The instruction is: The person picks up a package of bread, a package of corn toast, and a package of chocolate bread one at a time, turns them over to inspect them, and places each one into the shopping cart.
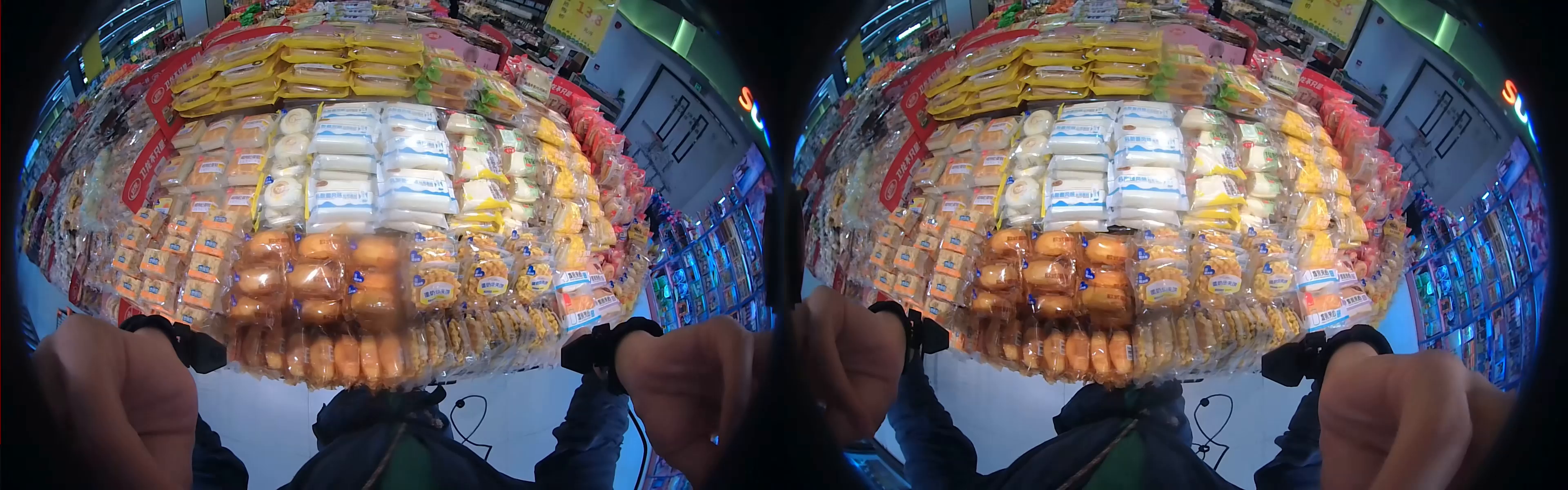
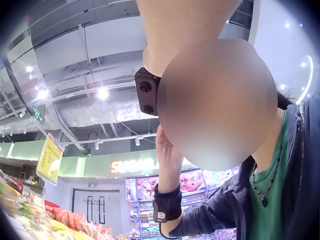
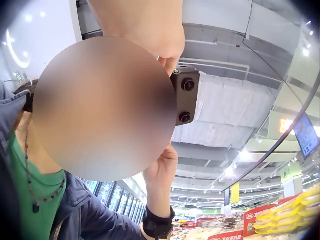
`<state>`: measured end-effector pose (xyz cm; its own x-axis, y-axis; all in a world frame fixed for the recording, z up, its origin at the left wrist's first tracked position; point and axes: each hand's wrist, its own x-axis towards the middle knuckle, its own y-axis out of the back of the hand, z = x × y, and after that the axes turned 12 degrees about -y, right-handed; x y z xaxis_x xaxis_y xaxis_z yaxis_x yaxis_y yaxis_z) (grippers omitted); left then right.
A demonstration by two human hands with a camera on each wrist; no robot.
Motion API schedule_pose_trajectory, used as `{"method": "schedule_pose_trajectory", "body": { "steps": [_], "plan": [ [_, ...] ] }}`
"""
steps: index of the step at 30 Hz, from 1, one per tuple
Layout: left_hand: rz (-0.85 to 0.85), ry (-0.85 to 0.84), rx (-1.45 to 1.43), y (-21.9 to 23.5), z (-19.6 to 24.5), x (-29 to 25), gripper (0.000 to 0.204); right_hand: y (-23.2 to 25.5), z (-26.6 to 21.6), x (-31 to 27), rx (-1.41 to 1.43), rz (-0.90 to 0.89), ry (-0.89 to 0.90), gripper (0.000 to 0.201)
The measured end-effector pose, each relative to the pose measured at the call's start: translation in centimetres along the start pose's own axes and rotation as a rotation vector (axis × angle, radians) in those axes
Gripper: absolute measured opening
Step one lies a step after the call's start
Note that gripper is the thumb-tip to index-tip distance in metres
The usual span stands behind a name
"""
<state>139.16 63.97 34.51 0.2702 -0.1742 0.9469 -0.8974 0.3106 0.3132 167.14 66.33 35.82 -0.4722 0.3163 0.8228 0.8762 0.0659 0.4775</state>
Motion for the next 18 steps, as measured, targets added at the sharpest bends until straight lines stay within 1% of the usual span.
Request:
{"method": "schedule_pose_trajectory", "body": {
  "steps": [8, 11, 13, 15, 16, 17, 18],
  "plan": [
    [0.000, 0.046, -0.046, 0.6, 0.1, 0.2, 0.030, -0.4, -0.2, 0.1, 0.017, 0.018, -0.044, 0.026],
    [0.011, 0.087, -0.070, 1.0, 0.1, -0.2, 0.030, -0.5, -0.4, -0.3, 0.043, 0.020, -0.107, 0.026],
    [0.020, 0.145, -0.098, 1.3, 0.2, -0.6, 0.029, -0.5, -0.3, -0.9, 0.076, 0.019, -0.195, 0.026],
    [0.028, 0.252, -0.127, 1.4, 0.0, -1.4, 0.028, -0.8, 0.6, -2.2, 0.107, -0.007, -0.356, 0.026],
    [0.022, 0.374, -0.138, 1.4, -0.1, -2.0, 0.028, -1.0, 1.4, -3.1, 0.125, -0.022, -0.451, 0.026],
    [0.020, 0.494, -0.147, 1.3, -0.1, -2.7, 0.028, -1.2, 2.3, -3.9, 0.115, -0.076, -0.542, 0.026],
    [0.007, 0.655, -0.152, 1.2, -0.2, -3.4, 0.026, -1.7, 3.1, -4.7, 0.152, -0.081, -0.635, 0.024]
  ]
}}
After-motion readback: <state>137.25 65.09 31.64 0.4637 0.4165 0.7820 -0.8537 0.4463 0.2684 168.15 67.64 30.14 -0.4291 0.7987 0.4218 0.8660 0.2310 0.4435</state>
